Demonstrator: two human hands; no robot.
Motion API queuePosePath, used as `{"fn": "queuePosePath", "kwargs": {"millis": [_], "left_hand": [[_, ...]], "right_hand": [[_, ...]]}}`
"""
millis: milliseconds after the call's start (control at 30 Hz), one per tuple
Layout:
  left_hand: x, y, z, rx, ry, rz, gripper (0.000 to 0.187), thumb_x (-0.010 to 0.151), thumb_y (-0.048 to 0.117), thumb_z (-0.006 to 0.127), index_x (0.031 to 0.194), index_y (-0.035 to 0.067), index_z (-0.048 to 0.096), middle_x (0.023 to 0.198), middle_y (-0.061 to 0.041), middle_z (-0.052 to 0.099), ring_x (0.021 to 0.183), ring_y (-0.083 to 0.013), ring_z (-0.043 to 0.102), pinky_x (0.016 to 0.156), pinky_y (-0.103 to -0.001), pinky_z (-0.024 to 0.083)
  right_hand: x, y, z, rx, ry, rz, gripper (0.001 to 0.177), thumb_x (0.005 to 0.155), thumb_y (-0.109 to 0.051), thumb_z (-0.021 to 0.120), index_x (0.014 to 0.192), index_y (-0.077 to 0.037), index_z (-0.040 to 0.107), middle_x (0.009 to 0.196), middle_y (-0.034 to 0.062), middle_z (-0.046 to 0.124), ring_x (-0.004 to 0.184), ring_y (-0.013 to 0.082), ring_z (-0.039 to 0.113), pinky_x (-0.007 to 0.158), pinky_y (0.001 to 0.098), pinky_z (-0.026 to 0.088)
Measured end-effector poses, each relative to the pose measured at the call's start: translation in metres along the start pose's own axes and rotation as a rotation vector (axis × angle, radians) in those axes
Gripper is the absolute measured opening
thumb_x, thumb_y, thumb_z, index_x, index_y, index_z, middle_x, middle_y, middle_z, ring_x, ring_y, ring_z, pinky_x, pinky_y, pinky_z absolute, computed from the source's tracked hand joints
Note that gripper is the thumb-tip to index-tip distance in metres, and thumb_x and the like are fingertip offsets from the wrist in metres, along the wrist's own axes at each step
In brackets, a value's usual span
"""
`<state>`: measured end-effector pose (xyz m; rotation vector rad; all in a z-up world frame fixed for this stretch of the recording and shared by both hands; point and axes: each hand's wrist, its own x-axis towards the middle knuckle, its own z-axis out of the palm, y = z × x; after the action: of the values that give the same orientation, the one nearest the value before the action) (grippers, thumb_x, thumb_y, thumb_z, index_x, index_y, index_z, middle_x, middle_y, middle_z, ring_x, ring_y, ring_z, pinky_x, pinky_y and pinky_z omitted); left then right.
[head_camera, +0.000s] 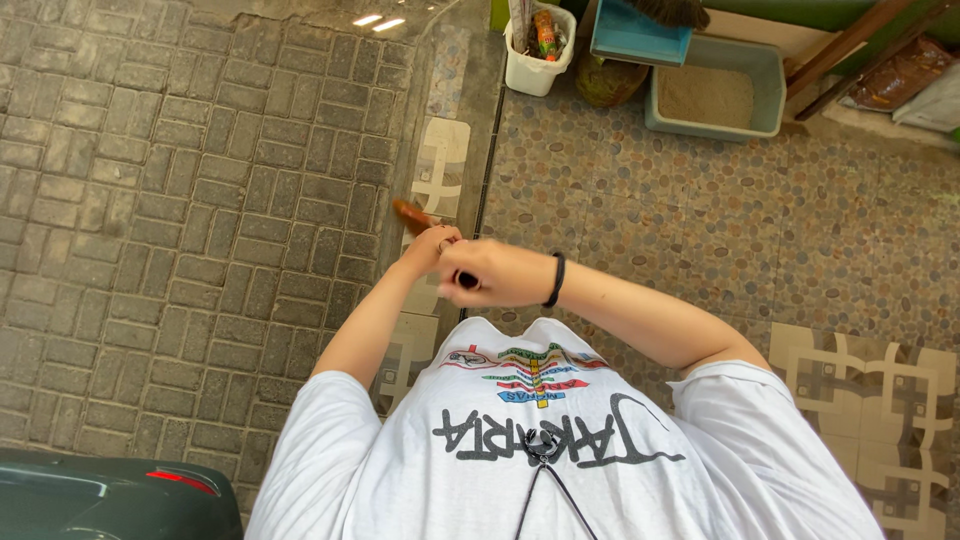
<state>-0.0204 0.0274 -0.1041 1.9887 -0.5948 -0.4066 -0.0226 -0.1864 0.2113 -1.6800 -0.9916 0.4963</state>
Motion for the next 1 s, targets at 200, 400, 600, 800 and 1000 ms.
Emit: {"fn": "queuePosePath", "kwargs": {"millis": [200, 400, 600, 800, 1000], "left_hand": [[0.017, -0.021, -0.007, 0.005, 0.154, -0.034, 0.026, 0.09, 0.026, 0.076, 0.092, 0.003, 0.064, 0.086, -0.017, 0.065, 0.083, -0.0353, 0.062, 0.074, -0.043, 0.049], [0.05, 0.053, -0.031, -0.065, 0.266, -0.022, 0.024, 0.094, 0.021, 0.076, 0.092, 0.002, 0.061, 0.081, -0.014, 0.063, 0.077, -0.0293, 0.061, 0.07, -0.038, 0.05], [0.063, 0.121, -0.035, -0.255, 0.332, 0.14, 0.018, 0.095, 0.004, 0.065, 0.11, 0.004, 0.054, 0.078, -0.009, 0.059, 0.071, -0.0178, 0.059, 0.065, -0.029, 0.047], [0.055, 0.153, -0.036, -0.335, 0.39, 0.137, 0.017, 0.096, 0.002, 0.064, 0.113, 0.003, 0.062, 0.071, -0.002, 0.057, 0.057, -0.0084, 0.05, 0.054, -0.027, 0.042], [0.043, 0.188, -0.022, -0.528, 0.164, 0.256, 0.02, 0.095, -0.001, 0.059, 0.114, -0.001, 0.065, 0.075, 0.001, 0.06, 0.066, -0.0056, 0.054, 0.064, -0.025, 0.048]], "right_hand": [[0.002, 0.007, 0.033, -0.078, -0.06, -0.112, 0.021, 0.095, -0.015, 0.074, 0.093, -0.007, 0.054, 0.086, 0.0067, 0.057, 0.082, 0.028, 0.061, 0.072, 0.0392, 0.051], [0.0, -0.026, -0.017, -0.074, 0.086, 0.001, 0.023, 0.093, -0.017, 0.079, 0.094, -0.008, 0.058, 0.09, 0.0049, 0.06, 0.078, 0.0202, 0.061, 0.072, 0.033, 0.053], [-0.009, -0.059, -0.069, 0.289, 0.412, -0.24, 0.033, 0.108, -0.02, 0.067, 0.131, -0.014, 0.045, 0.13, 0.0077, 0.064, 0.116, 0.0193, 0.067, 0.105, 0.0342, 0.055], [-0.035, 0.003, -0.062, 0.095, 0.589, 0.141, 0.037, 0.108, -0.004, 0.06, 0.141, -0.009, 0.044, 0.138, 0.0126, 0.059, 0.111, 0.0186, 0.067, 0.096, 0.0333, 0.057], [-0.065, 0.11, 0.029, -0.001, 0.077, 0.608, 0.05, 0.089, -0.019, 0.078, 0.131, -0.006, 0.056, 0.117, 0.0111, 0.066, 0.085, 0.0204, 0.062, 0.073, 0.0361, 0.055]]}}
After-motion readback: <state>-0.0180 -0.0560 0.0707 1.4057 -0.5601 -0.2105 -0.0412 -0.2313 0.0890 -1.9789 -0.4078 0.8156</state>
